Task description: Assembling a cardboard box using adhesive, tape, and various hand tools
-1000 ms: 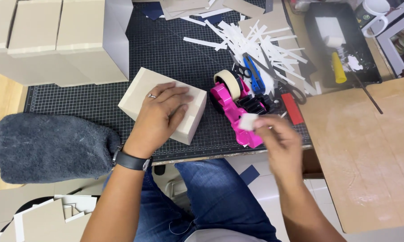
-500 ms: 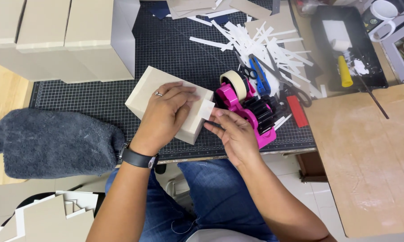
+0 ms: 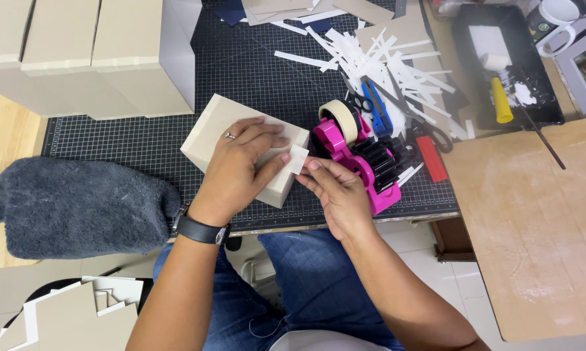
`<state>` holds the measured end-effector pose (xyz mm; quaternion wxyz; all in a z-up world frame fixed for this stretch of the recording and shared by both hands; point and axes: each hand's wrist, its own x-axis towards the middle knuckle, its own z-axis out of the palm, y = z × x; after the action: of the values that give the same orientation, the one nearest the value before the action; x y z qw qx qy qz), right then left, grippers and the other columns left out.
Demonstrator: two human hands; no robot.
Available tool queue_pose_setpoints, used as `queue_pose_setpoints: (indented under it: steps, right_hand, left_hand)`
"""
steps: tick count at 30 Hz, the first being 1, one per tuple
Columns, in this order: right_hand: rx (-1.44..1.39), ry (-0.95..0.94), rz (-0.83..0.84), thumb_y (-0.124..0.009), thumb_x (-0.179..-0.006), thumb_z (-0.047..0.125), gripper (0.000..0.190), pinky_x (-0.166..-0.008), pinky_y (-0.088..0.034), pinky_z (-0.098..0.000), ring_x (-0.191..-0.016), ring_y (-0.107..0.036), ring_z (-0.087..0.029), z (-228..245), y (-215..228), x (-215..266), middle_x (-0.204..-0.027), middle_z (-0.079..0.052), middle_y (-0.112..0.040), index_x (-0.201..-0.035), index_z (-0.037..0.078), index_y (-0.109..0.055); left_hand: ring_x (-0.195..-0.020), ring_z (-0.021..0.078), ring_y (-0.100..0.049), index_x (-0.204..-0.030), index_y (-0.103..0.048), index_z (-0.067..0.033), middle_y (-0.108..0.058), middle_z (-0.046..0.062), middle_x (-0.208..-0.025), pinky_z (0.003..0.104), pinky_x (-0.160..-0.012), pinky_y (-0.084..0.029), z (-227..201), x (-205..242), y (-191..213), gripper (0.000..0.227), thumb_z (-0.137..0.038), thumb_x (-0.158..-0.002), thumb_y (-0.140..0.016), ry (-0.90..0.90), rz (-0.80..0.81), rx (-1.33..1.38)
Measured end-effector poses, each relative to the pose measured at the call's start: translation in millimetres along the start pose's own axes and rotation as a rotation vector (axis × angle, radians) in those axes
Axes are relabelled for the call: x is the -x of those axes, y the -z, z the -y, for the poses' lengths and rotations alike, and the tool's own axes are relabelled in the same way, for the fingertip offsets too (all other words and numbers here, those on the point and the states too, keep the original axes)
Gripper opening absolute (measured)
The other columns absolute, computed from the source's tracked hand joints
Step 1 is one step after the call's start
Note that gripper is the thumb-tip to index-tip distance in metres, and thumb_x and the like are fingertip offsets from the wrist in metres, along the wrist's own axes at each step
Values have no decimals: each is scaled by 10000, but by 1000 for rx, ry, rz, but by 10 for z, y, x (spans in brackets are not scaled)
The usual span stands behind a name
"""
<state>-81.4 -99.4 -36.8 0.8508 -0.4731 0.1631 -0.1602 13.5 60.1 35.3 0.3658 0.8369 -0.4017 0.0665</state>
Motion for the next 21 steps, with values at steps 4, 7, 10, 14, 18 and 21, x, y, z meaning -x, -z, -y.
queue_pose_setpoints:
  steps: [4,7,10,14,18,21]
  right_hand:
    - [2,1,4,-693,-960,63,217,-1013,-589,-498,-991,-721,-246,-16,9,-8,-1027,-173,-760,-1129,-62,-746]
    - [2,-2,6,-696,-959,65,219,-1011,-591,-498,-981,-715,-241,-10,2,-9,-1026,-176,-756,-1130,-62,-747]
    - [15,-10,-12,-704,-955,69,216,-997,-595,-495,-966,-713,-243,-7,-1,-12,-1016,-185,-756,-1119,-64,-750]
    - [23,-17,-20,-708,-952,77,224,-978,-604,-495,-958,-724,-250,-37,19,-47,-999,-185,-756,-1117,-68,-749]
    - [-7,-33,-35,-705,-948,77,210,-955,-616,-505,-928,-736,-264,-44,22,-78,-967,-198,-758,-1097,-62,-754]
    - [12,-42,-73,-765,-912,107,171,-859,-654,-455,-853,-745,-236,-80,20,-109,-871,-164,-745,-1000,-39,-762]
  left_hand:
    - [-1299,364,-568,-1119,-781,-116,-744,101,-1207,515,-1130,-373,-19,0,15,231,-219,-913,-760,-3,6,6]
    - [-1293,381,-570,-1124,-778,-109,-741,114,-1202,529,-1119,-386,-24,0,20,257,-213,-890,-782,-14,4,2]
    - [-1273,390,-577,-1091,-782,-106,-746,111,-1173,540,-1107,-389,-21,-15,-6,242,-209,-872,-788,-5,-4,4]
    - [-1229,363,-587,-1027,-789,-133,-745,75,-1117,545,-1091,-393,41,-46,-125,190,-232,-864,-797,39,-40,-44]
    - [-1148,338,-601,-898,-769,-176,-729,30,-1006,567,-1082,-362,96,-118,-315,157,-315,-845,-819,117,-134,-138]
    - [-1102,359,-627,-828,-742,-171,-715,33,-955,577,-1058,-367,97,-168,-413,193,-345,-841,-824,152,-194,-202]
